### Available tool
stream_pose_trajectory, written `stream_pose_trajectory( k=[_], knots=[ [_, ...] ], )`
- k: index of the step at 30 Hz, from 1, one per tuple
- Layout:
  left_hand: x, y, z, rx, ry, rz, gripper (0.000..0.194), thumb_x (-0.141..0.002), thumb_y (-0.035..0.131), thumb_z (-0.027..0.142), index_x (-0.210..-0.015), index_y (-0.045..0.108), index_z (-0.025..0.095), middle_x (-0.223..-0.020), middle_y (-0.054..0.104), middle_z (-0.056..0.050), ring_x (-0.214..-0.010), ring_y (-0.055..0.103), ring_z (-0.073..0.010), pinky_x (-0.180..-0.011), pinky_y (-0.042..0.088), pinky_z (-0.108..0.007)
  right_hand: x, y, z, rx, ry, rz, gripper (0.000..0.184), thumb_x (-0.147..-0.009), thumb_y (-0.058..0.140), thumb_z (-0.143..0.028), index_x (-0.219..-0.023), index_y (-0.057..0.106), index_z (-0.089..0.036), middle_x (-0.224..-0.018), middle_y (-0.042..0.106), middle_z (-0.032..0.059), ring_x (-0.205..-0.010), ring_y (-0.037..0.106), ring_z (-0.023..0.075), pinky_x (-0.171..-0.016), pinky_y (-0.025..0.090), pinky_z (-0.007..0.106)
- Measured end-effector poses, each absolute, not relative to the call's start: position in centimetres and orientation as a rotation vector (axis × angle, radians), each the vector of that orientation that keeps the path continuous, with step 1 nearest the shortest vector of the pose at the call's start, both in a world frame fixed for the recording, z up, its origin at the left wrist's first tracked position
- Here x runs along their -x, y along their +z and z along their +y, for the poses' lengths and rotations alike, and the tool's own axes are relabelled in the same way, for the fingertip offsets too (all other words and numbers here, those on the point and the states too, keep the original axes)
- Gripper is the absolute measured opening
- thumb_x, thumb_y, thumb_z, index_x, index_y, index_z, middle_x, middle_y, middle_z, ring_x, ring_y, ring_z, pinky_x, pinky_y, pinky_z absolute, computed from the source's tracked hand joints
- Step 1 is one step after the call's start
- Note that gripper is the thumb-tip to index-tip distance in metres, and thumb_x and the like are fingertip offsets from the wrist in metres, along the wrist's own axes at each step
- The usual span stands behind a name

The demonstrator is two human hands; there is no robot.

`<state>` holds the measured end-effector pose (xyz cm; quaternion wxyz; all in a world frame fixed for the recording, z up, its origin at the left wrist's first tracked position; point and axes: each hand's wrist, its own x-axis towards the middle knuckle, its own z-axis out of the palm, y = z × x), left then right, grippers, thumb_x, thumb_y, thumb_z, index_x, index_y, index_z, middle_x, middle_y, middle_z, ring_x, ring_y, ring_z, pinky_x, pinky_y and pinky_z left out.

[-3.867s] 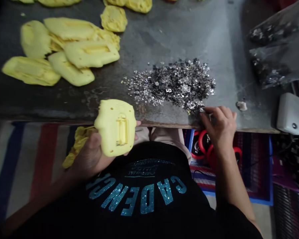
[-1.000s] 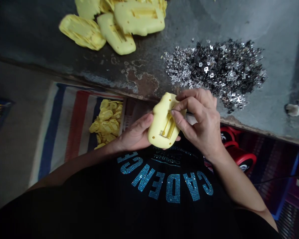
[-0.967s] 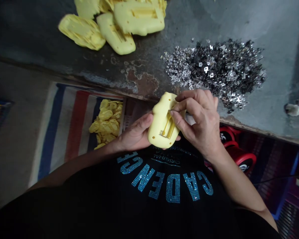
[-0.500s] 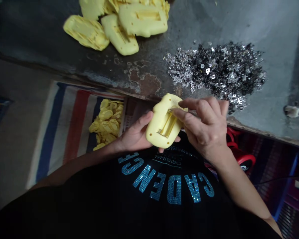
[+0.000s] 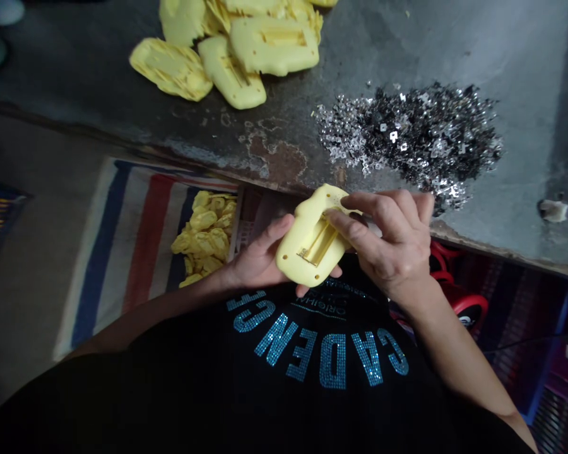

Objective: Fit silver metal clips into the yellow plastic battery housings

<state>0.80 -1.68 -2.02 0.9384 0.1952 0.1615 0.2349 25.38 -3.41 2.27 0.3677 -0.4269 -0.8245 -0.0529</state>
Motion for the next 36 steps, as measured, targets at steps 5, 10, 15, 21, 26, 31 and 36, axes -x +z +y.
stream_pose_trajectory(
  k=[5,10,15,21,26,31,36],
  knots=[
    [-0.66,-1.87,-1.56,-0.392,0.45,0.325,0.086,-0.096,0.086,0.081,-0.155,0.073,0.02,-0.117,0.087,-0.015,-0.095,0.091,-0.0326,-0.056,0.069,-0.027,-25.65,2.28,-3.22,1.056,-0.087,-2.158,0.05,-0.113,0.076,-0.018,-0.155,0.077,-0.045,-0.126,0.091,0.0023,-0.096,0.079,0.0285,-0.083,0.048,0.051],
    [-0.81,-1.67,-1.49,-0.378,0.451,0.316,0.084,-0.094,0.089,0.081,-0.149,0.074,0.019,-0.117,0.086,-0.014,-0.096,0.091,-0.0333,-0.057,0.07,-0.028,-25.74,2.35,-3.41,1.064,0.014,-2.047,0.037,-0.107,0.082,-0.012,-0.137,0.086,-0.033,-0.125,0.088,0.0043,-0.093,0.074,0.0251,-0.083,0.052,0.047],
    [-0.84,-2.03,-1.59,-0.375,0.448,0.297,0.088,-0.097,0.084,0.077,-0.159,0.067,0.017,-0.117,0.085,-0.015,-0.097,0.091,-0.0346,-0.056,0.07,-0.028,-25.3,2.53,-3.28,1.013,0.119,-2.063,0.032,-0.105,0.083,-0.01,-0.132,0.086,-0.027,-0.12,0.087,0.0071,-0.095,0.076,0.0255,-0.083,0.056,0.046],
    [-0.73,-2.29,-1.59,-0.406,0.445,0.292,0.083,-0.101,0.08,0.079,-0.157,0.066,0.018,-0.123,0.086,-0.018,-0.099,0.092,-0.0345,-0.054,0.069,-0.026,-25.62,2.37,-3.5,1.087,0.277,-1.997,0.044,-0.107,0.078,-0.009,-0.134,0.086,-0.043,-0.118,0.087,0.0019,-0.099,0.083,0.0273,-0.081,0.063,0.048],
    [-0.88,-2.16,-1.5,-0.424,0.443,0.302,0.089,-0.099,0.082,0.082,-0.159,0.065,0.019,-0.125,0.087,-0.019,-0.099,0.092,-0.0359,-0.053,0.068,-0.025,-25.65,2.44,-3.39,1.055,0.291,-1.987,0.042,-0.107,0.077,-0.008,-0.132,0.087,-0.041,-0.12,0.086,0.0028,-0.098,0.081,0.0247,-0.084,0.064,0.047],
    [-0.91,-1.78,-1.45,-0.478,0.434,0.3,0.103,-0.097,0.082,0.087,-0.169,0.058,0.018,-0.131,0.086,-0.023,-0.105,0.092,-0.0402,-0.051,0.069,-0.026,-25.9,2.41,-3.48,1.046,0.342,-1.98,0.041,-0.107,0.074,-0.006,-0.127,0.089,-0.038,-0.118,0.086,0.0049,-0.098,0.08,0.0252,-0.081,0.064,0.045],
    [-0.97,-1.62,-1.48,-0.495,0.434,0.31,0.112,-0.096,0.083,0.087,-0.178,0.049,0.018,-0.14,0.084,-0.026,-0.11,0.092,-0.043,-0.052,0.071,-0.029,-26.12,2.22,-3.59,1.045,0.437,-1.906,0.043,-0.108,0.071,-0.009,-0.129,0.09,-0.041,-0.121,0.086,0.0045,-0.103,0.081,0.0261,-0.082,0.064,0.046]
  ],
)
